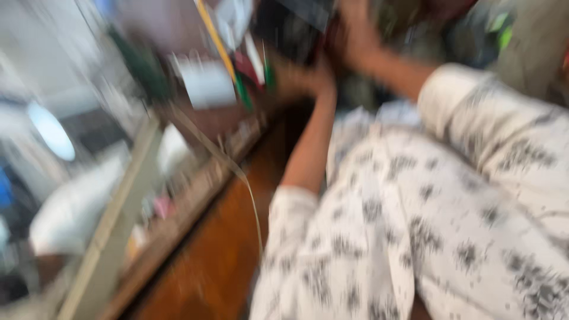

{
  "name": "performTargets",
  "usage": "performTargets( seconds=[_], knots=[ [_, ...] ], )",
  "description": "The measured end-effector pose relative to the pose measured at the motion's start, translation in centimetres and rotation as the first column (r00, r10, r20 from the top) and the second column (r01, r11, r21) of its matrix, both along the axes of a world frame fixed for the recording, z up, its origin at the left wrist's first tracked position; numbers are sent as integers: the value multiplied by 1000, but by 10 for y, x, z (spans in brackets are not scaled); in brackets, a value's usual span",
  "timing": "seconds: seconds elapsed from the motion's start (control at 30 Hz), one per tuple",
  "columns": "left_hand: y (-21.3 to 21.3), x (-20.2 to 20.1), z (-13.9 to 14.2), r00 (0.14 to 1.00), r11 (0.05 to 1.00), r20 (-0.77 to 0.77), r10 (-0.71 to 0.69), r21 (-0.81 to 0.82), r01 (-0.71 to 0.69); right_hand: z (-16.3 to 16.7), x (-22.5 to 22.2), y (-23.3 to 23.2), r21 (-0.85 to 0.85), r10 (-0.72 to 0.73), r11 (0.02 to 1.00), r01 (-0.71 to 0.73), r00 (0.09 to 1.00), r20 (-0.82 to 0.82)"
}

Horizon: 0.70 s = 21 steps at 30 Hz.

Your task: The person winds copper wire by hand into the slots of a motor stator core. They repeatedly insert the wire, push it down, and adjust the layers within the stator slots. The person also handles white insulating paper and uses scissors to cut the wire.

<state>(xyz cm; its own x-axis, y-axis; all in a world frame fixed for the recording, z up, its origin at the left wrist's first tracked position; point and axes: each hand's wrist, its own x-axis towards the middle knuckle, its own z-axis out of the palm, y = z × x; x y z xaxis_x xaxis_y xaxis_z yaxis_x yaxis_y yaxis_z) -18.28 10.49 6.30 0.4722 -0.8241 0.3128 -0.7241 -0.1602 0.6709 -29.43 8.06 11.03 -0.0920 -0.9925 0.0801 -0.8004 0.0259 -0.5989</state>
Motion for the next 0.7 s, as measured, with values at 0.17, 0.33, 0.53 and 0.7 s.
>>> performTargets(
  seconds=[0.17, 0.33, 0.53, 0.7],
  knots=[
    [63, 33, 68, 742, 911, -639, -205, 153, 383, 105, -51, 86, -301, 11, 953, 31, 991, 137],
    [112, 62, 67, 658, 819, -725, -203, 243, 520, 84, -125, 86, -225, -322, 897, 380, 911, 257],
    [107, 46, 73, 583, 678, -731, -355, 228, 698, 54, -155, 16, 222, -505, 848, 482, 861, 61],
    [98, 45, 73, 475, 671, -809, -346, 140, 728, 46, -150, -13, 330, -473, 845, 422, 876, 91]
  ],
)
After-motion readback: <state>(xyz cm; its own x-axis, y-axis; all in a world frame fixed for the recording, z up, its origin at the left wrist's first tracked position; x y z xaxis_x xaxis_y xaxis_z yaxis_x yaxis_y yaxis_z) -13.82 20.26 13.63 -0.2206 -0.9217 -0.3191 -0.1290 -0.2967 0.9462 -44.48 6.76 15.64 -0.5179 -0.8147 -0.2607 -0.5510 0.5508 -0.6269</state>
